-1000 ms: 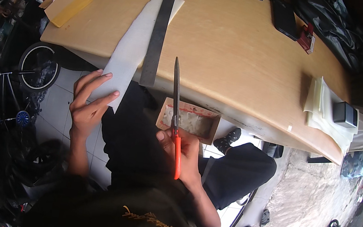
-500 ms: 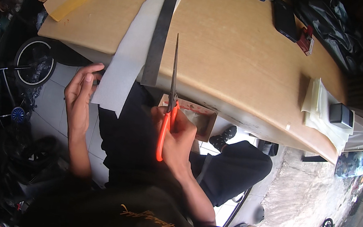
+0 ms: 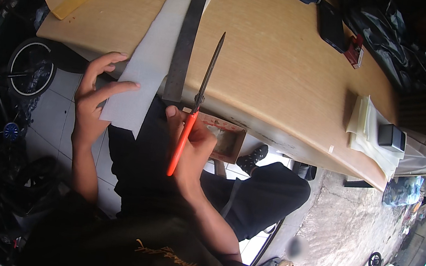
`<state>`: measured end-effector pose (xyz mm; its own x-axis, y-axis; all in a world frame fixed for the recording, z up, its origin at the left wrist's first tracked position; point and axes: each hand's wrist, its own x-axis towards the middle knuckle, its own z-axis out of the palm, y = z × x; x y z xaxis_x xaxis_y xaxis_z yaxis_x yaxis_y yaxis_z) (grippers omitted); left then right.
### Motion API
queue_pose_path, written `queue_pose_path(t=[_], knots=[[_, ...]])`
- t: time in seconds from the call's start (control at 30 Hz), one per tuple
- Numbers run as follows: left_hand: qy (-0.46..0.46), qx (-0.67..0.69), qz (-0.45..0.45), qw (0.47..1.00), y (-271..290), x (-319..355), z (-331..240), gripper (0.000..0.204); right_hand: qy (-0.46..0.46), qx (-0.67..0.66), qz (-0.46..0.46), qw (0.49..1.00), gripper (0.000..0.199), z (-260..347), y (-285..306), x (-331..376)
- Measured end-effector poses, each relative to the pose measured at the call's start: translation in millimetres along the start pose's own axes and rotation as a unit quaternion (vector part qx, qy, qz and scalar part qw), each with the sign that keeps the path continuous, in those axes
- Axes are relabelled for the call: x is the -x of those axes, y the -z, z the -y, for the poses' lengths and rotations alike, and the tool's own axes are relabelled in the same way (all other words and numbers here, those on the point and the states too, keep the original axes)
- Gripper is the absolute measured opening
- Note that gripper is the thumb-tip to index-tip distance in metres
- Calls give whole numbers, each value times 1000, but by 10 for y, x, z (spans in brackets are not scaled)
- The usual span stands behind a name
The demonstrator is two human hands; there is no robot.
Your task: The person uses scissors to cut several pieces of white foam into specific shapes, at one point using a metal ruler to guide the cut.
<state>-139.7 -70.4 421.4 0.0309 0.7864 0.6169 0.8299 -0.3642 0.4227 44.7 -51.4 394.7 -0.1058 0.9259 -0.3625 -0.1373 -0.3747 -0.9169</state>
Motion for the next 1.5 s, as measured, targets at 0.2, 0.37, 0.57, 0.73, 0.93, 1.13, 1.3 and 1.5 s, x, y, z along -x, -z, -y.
queue_pose_path(t=[0.2, 0.37, 0.57, 0.73, 0.93, 1.13, 1.3, 1.5], knots=[[-27, -1, 32, 999, -77, 179, -3, 42, 79, -15, -32, 996, 25, -101, -82, -216], [52, 83, 69, 993, -18, 232, -80, 40, 89, -29, -28, 995, 19, -62, -120, -206], [330, 360, -98, 867, -133, 414, -63, 23, 75, -41, -11, 996, 20, 42, -94, -183], [380, 388, -77, 836, -344, 340, -137, 17, 59, -24, -1, 998, 21, 142, -49, -130], [385, 427, -69, 816, -500, 221, -310, 23, 47, 24, 22, 998, 25, 253, 74, -71], [382, 462, -90, 795, -688, 189, -406, 21, 43, 103, 34, 993, 29, 131, 261, -112], [431, 438, -56, 787, -713, 193, -439, 18, 30, 93, 21, 995, 30, 260, 272, -76], [408, 456, -53, 789, -760, 194, -491, 16, 56, 131, 38, 989, 27, 264, 402, -105]])
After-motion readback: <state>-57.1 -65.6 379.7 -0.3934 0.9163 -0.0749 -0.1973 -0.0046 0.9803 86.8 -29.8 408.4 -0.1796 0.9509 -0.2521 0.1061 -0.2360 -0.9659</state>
